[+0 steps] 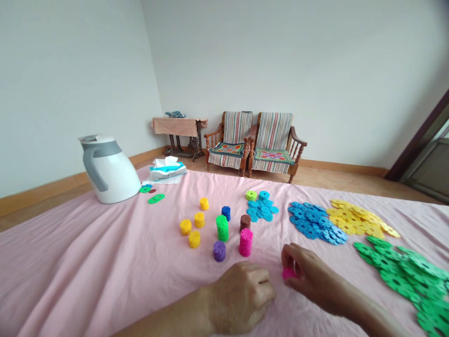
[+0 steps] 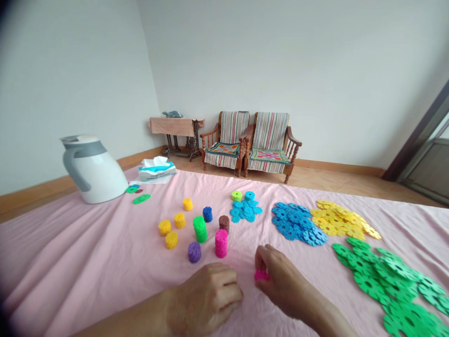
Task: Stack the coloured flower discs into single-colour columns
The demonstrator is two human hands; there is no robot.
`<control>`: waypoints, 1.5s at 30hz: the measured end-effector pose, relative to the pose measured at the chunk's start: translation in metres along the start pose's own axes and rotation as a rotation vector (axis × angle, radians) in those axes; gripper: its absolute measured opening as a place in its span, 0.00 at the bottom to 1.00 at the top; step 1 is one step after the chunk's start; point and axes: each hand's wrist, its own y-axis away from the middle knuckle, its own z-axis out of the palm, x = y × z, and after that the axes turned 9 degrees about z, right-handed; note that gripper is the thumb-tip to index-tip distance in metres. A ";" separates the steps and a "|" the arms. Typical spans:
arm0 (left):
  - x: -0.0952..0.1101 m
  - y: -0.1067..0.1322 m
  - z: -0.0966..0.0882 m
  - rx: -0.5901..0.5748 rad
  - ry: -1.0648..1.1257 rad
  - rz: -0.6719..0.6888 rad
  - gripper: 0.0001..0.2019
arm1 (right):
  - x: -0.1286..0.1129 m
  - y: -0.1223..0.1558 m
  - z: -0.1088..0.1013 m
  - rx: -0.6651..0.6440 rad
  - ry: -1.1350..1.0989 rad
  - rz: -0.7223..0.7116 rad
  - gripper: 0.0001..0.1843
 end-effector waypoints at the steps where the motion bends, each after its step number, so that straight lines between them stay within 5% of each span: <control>1: 0.000 0.000 0.000 0.002 0.006 -0.005 0.05 | 0.000 0.000 -0.001 -0.019 -0.029 0.009 0.07; 5: 0.001 -0.001 -0.001 0.023 0.052 -0.037 0.05 | -0.001 -0.010 -0.002 -0.117 -0.223 0.044 0.05; 13: 0.004 -0.003 0.002 0.066 0.126 -0.116 0.04 | -0.002 -0.049 0.005 0.017 -0.623 0.099 0.09; 22: 0.005 -0.007 0.006 0.288 0.508 -0.630 0.05 | -0.008 -0.030 -0.004 -0.312 -1.020 -0.018 0.06; 25: 0.005 -0.007 0.011 0.329 0.773 -0.688 0.07 | -0.012 -0.025 -0.010 -0.417 -1.019 -0.051 0.05; 30: 0.009 -0.010 0.017 0.406 1.106 -0.785 0.25 | -0.023 -0.018 -0.007 -0.525 -0.940 -0.086 0.07; 39: 0.008 -0.010 0.007 0.584 1.378 -0.821 0.27 | -0.043 -0.002 -0.015 -0.162 -0.459 -0.183 0.07; 45: 0.009 -0.011 0.008 0.621 1.435 -0.774 0.25 | -0.045 -0.002 -0.019 -0.100 -0.423 -0.218 0.06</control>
